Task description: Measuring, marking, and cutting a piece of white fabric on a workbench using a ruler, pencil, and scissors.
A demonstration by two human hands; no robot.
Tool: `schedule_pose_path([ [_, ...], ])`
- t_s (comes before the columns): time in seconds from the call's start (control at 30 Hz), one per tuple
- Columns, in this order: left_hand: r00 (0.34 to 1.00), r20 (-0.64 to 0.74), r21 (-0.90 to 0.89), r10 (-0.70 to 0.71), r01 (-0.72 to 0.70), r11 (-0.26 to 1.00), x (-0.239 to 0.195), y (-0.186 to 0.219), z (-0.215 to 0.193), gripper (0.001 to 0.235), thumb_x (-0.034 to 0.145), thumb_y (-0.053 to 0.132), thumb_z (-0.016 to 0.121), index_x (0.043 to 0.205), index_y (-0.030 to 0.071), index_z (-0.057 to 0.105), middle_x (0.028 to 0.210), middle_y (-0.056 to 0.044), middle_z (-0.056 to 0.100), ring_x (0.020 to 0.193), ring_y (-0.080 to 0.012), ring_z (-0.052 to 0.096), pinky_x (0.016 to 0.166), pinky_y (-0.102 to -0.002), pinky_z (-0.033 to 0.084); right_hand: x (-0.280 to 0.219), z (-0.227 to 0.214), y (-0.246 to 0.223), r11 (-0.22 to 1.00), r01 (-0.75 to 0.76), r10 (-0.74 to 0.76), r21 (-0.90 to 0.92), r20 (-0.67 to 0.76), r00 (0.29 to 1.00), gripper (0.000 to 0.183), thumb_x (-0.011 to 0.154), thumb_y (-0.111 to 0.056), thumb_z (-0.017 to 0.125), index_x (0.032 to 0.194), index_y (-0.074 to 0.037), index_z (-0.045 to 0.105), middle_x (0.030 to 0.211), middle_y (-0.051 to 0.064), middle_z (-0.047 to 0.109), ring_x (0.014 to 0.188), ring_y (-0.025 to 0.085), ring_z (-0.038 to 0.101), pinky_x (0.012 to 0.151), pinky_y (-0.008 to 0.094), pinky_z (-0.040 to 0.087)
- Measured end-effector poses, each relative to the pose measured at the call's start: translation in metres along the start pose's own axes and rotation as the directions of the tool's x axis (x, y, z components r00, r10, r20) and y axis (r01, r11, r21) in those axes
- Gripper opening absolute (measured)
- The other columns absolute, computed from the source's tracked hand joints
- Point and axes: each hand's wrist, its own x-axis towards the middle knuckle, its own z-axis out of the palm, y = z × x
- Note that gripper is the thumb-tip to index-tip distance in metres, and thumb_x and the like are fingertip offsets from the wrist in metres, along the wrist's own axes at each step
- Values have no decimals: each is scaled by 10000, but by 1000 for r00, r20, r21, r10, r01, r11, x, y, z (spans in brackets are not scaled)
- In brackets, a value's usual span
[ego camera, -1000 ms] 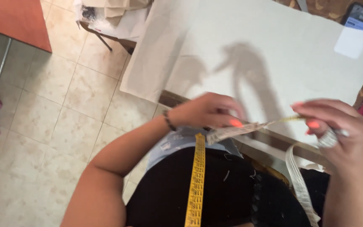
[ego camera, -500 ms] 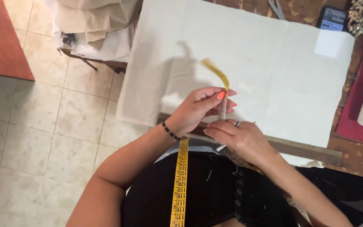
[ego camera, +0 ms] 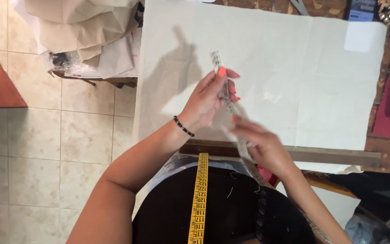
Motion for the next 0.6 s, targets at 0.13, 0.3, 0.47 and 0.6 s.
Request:
schedule_pose_path([
  [0.13,996,85,-64,-3,8,998,2,26,9,438,1017,539,551,927,111,563,686,5,490,551,-87,473,616,-278,535,8,-1,29,973,34,86,227,-498,863,316,924,61,555,1184,-35,708,1280,207,689,1177,363,685,1056,479,502],
  [0.3,925,380,-164,-28,97,982,5,48,29,401,1020,384,566,717,142,464,520,31,356,345,-34,309,410,-204,420,38,-9,25,941,-127,205,313,-231,951,500,1067,-416,464,1309,-23,657,1248,187,691,1231,344,647,1061,485,462],
  [0.47,866,498,48,-54,34,998,27,74,29,467,943,611,402,855,163,500,523,34,389,505,-124,468,770,-363,547,56,15,-2,638,-204,266,743,37,963,287,1037,-340,587,822,-153,563,844,78,747,430,26,244,401,204,154],
  [0.6,969,208,330,-132,58,942,55,47,-11,696,830,512,684,1330,56,519,1177,-51,601,1176,-227,689,1003,-399,639,58,41,31,551,-205,424,809,-59,904,247,1030,-273,625,998,-52,731,824,83,734,726,150,670,787,270,530],
])
